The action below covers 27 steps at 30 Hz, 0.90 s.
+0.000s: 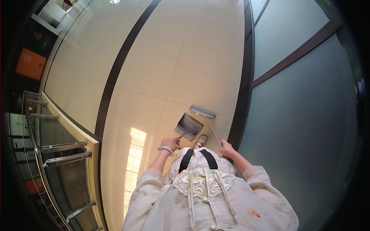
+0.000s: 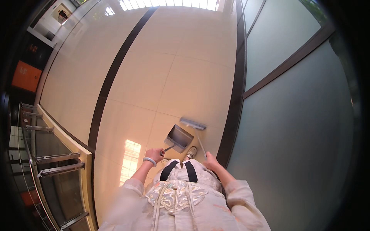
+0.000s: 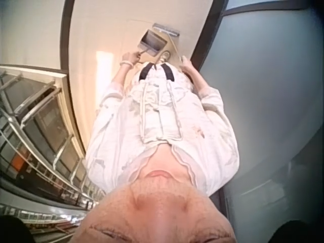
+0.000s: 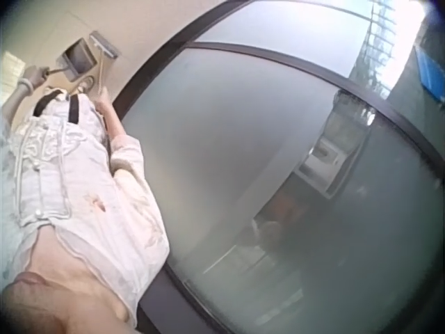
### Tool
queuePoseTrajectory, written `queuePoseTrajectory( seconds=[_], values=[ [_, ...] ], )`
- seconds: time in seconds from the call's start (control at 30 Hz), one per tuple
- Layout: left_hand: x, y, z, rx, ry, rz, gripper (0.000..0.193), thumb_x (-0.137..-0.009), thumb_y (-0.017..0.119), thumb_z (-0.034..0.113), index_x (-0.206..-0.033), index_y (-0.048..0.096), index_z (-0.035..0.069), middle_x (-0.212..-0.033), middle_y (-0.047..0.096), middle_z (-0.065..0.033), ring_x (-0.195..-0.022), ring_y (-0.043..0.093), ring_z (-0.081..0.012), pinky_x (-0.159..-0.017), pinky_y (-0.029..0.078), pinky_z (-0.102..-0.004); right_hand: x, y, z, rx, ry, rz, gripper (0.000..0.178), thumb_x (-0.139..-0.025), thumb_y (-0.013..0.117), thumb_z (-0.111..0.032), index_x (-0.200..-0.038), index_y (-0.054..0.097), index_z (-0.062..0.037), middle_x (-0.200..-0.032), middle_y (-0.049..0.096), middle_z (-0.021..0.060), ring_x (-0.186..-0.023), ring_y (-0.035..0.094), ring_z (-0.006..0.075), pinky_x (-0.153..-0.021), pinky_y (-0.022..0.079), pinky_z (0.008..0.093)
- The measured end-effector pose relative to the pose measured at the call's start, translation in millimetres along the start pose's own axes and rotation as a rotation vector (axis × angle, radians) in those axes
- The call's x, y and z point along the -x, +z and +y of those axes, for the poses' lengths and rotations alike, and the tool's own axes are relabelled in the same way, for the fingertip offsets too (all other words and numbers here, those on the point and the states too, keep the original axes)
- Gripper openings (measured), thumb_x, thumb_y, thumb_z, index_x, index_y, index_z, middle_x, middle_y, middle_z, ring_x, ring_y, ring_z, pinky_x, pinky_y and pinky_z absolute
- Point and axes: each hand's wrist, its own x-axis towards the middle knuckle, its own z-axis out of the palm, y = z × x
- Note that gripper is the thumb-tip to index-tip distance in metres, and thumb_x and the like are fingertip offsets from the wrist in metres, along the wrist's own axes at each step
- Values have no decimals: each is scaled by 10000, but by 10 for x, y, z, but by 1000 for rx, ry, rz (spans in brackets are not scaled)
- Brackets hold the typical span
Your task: The person is sweeping the floor with a broom and dustpan.
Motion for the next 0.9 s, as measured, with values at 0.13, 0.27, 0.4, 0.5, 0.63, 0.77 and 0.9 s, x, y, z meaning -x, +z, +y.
queuePoseTrajectory(
  seconds=[0.13,0.27,0.4,0.5,0.63,0.77,0.9],
  values=[
    [-78,-57,52,-10,2,5,124,-759,564,279,-816,663,230,-755,651,-66,-709,625,-271,-629,500,-384,240,-405,329,-602,174,-209,482,-721,552,46,-1178,418,-27,-615,493,98,-410,414,120,-340,276,266],
    [-27,7,-20,5,54,22,124,-745,585,293,-816,667,233,-765,655,-59,-715,629,-254,-635,501,-372,539,-707,237,-794,237,-126,486,-733,552,84,-1187,418,-24,-572,453,56,-397,353,86,-350,244,245],
    [1,43,66,77,8,30,128,-731,606,305,-819,664,232,-795,660,-47,-736,630,-234,-654,499,-356,365,-783,197,-584,140,62,455,-701,552,65,-1131,436,-30,-567,478,68,-395,432,124,-335,300,258],
    [57,48,153,175,33,-10,124,-732,613,314,-805,660,224,-797,663,-39,-739,631,-222,-665,497,-347,-36,-699,140,-409,72,156,351,-664,532,53,-989,440,-42,-552,474,68,-412,494,161,-330,358,283],
    [-38,64,483,46,143,-90,157,-743,616,316,-858,643,213,-855,661,-41,-804,628,-234,-694,488,-365,-588,-528,116,-414,57,286,270,-668,500,73,-899,408,-31,-552,486,91,-395,497,177,-308,361,319],
    [-226,251,506,57,192,-19,152,-743,604,306,-825,638,182,-804,660,-53,-774,631,-231,-678,482,-376,-492,-132,183,-288,115,196,254,-683,506,74,-905,420,-16,-570,490,116,-405,515,200,-302,356,340],
    [-320,176,455,51,180,-9,141,-735,596,276,-840,641,193,-807,660,-52,-768,631,-230,-699,477,-381,63,-219,280,-473,185,-65,274,-699,503,94,-948,466,-14,-595,487,102,-396,454,145,-307,308,281]
  ],
)
